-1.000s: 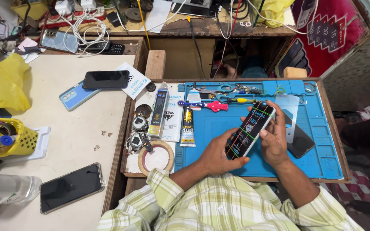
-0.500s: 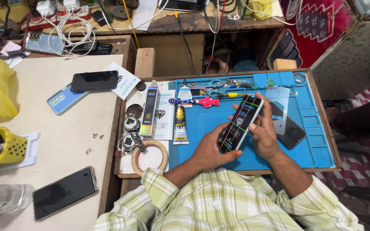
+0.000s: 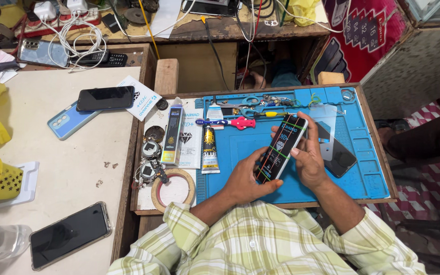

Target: The person holds a smartphone with a rubber band around it and repeatedly rotates it to view the screen and edges. They tap the screen a few times and continue to turn the device over in their hands.

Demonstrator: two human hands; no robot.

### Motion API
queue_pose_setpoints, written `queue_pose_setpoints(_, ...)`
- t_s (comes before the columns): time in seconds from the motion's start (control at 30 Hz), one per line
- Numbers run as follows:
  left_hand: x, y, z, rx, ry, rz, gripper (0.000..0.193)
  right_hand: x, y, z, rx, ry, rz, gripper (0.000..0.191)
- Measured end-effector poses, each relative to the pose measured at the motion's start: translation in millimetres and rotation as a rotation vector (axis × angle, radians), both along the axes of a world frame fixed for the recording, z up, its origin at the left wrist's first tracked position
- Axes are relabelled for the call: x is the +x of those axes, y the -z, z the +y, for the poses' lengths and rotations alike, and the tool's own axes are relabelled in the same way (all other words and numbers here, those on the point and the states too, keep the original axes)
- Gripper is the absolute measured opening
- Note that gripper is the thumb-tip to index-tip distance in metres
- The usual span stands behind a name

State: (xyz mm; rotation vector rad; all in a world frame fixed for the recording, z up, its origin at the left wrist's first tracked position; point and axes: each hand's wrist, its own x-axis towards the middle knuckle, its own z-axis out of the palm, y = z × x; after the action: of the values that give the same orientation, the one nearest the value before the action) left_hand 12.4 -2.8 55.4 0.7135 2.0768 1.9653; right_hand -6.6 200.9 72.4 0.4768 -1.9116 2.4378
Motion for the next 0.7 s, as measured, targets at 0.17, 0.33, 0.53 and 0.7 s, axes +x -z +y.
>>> queue_pose_setpoints(0.17, 0, -2, -1, 0.002, 0.013, -0.055, 0.093, -2, 4, 1, -0.013, 0.009, 0.072, 0.085)
queue_pose_setpoints(0.33, -1, -1, -1, 0.019, 0.013, -0.085, 0.091, -3, 1, 1, 0.023, 0.023, 0.018, 0.086)
queue_pose_setpoints(0.53, 0, 2, 2, 0.113, 0.022, -0.164, 0.096, -1, -8, -1, -0.018, -0.057, -0.018, 0.098)
queue_pose_setpoints(0.7, 2, 6, 0, 0.095, 0.004, -0.095, 0.098, 2, -9, 0, -0.05, -0.095, -0.038, 0.103)
